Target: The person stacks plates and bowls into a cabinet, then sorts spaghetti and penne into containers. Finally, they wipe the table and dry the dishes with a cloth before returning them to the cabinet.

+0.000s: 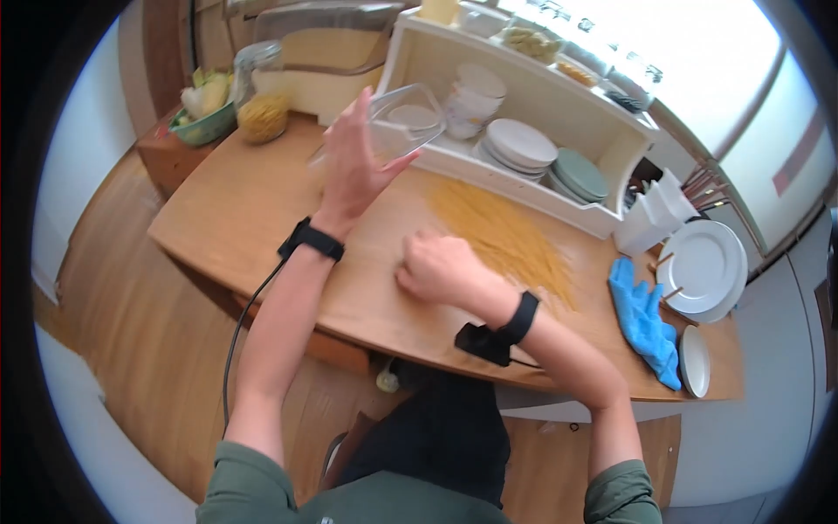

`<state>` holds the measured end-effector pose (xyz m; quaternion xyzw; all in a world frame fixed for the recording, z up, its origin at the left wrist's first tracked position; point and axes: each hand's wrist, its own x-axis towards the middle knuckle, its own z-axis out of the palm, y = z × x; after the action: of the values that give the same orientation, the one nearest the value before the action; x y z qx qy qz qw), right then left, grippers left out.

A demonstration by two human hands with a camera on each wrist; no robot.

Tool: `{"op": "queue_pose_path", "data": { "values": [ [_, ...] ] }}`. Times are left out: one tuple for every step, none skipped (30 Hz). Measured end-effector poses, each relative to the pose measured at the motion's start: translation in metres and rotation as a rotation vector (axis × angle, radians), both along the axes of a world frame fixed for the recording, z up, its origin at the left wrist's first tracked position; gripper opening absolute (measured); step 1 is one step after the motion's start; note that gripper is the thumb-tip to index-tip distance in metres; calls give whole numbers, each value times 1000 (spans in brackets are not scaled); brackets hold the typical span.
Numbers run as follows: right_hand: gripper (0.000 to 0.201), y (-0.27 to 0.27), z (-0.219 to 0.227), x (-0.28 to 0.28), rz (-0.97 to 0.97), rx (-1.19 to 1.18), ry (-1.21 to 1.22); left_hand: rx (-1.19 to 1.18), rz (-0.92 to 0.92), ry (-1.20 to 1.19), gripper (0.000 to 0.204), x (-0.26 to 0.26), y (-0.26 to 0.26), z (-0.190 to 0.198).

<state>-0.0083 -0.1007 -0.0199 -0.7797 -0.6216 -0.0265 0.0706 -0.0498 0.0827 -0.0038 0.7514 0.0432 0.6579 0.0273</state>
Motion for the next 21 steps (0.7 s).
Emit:
{"op": "queue_pose_path", "data": {
  "values": [
    [21,1,0,4,76,9,-51,-16,13,24,99,-2,1,-2],
    [21,-2,0,9,67,17,-65,-7,4,11,99,-2,1,-2],
    [19,-3,1,14,46,-29,-103,-4,-7,18,98,-2,1,-2],
    [17,-5,2,16,26,-76,-137,-3,-17,29,97,-2,0,-3],
    [12,-8,5,16,-33,-52,-199,5,-22,22,97,-2,-1,-4],
    [12,-12,4,20,-40,-44,-206,3,-30,34,97,-2,-1,-4],
    [11,-16,2,26,-72,-23,-227,-1,-38,47,96,-2,-3,-3],
    [11,-20,0,32,-104,-4,-249,4,-43,40,96,-2,-3,-3],
    [11,-24,-1,39,-108,-1,-255,-6,-44,52,95,-2,-4,-2],
    [11,-28,0,43,-122,0,-256,-18,-43,65,95,-3,-5,-2],
    [11,-32,1,48,-136,1,-256,-16,-46,60,95,-3,-6,-2],
    [11,-34,0,53,-139,5,-261,-13,-41,57,95,-3,-5,-2],
    [11,-34,-1,58,-147,20,-269,-8,-35,55,95,-3,-5,-1],
    [11,-34,-2,63,-156,36,-276,-1,-37,53,95,-3,-5,-1],
    [11,-33,-3,67,-159,44,-277,-8,-38,60,95,-3,-5,-1],
    [12,-32,-2,69,-177,60,-257,-14,-37,69,94,-3,-6,-2],
    [12,-31,-2,71,-195,77,-236,-6,-38,69,94,-3,-7,-2],
    [12,-29,-2,75,-196,85,-235,0,-26,78,94,-3,-8,-2],
    [12,-27,-2,79,-187,64,-207,6,-12,86,94,-3,-8,-2],
    [11,-26,-3,82,-178,41,-178,14,-12,88,94,-3,-9,-2],
    [11,-24,-5,85,-180,50,-175,29,-6,87,93,-2,-10,-1]
  ]
}}
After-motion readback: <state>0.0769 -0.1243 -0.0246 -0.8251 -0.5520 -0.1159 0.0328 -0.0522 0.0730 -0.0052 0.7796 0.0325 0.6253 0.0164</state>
